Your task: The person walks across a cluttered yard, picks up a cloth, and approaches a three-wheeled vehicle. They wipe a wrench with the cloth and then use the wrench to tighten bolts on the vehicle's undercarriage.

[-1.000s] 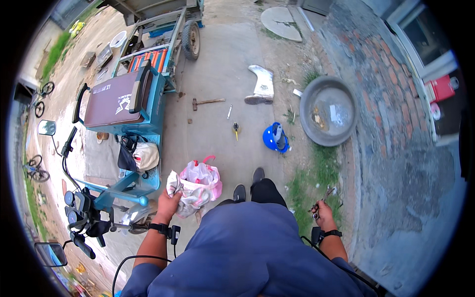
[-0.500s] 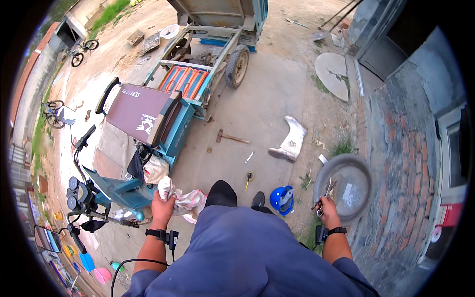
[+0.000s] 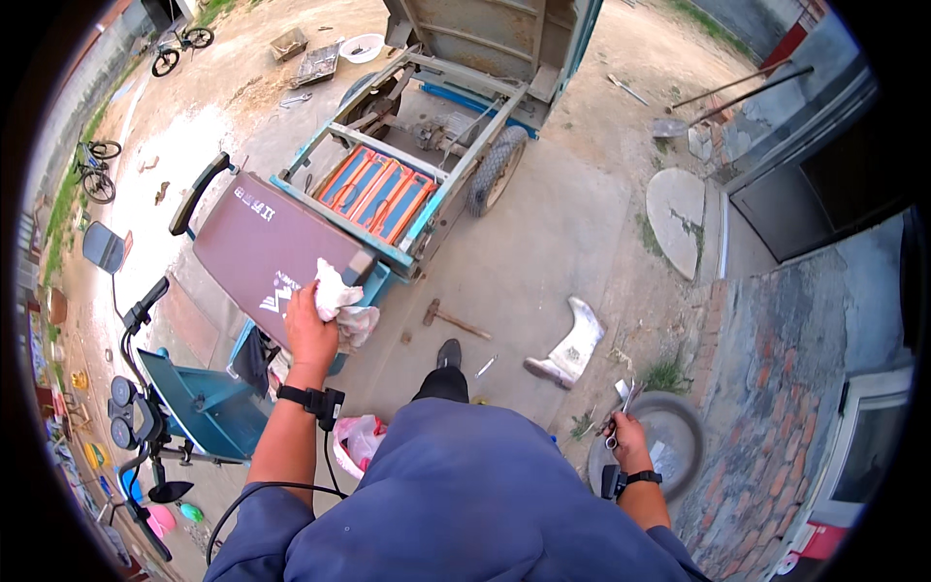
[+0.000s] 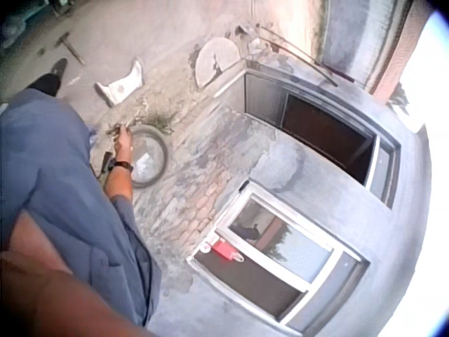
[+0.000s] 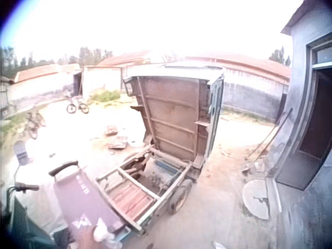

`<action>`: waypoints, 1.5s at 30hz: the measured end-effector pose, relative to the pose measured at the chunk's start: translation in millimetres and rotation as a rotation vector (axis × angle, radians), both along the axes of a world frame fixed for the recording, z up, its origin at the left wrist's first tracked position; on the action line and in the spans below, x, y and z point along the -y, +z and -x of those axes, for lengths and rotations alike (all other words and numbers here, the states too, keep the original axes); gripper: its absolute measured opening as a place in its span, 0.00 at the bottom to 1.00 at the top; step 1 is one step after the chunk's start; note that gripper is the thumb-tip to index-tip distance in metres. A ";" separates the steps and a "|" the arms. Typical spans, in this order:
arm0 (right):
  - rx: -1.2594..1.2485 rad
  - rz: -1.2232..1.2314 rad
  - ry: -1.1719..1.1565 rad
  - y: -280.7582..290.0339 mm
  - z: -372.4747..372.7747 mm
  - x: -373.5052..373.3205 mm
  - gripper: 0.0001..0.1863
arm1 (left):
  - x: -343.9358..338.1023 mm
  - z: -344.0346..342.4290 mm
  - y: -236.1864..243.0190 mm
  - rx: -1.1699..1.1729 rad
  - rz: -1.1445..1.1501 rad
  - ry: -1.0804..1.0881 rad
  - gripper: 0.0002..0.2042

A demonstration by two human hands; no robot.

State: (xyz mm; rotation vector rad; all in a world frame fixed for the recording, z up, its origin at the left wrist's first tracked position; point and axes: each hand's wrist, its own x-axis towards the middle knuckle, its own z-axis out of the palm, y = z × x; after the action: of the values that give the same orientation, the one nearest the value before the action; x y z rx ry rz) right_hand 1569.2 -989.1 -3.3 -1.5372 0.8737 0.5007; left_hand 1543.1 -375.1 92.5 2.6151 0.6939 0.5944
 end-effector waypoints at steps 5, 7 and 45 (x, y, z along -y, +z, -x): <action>-0.009 0.061 0.031 34.5 -69.7 -50.4 0.05 | -30.1 -53.3 -40.3 -0.152 0.179 0.117 0.23; 0.022 0.084 0.063 41.0 -99.9 -65.6 0.05 | -36.1 -63.0 -55.4 -0.213 0.257 0.170 0.23; -0.324 0.252 1.573 -62.8 -619.4 -353.9 0.10 | -34.9 -132.2 -86.2 -0.184 0.203 0.953 0.15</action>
State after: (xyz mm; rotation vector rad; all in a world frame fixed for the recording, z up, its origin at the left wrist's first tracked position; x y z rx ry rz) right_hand 2188.6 -635.3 -66.1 -2.2001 -0.2765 1.8222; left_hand 1675.3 -340.2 6.3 2.0407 1.9636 0.4755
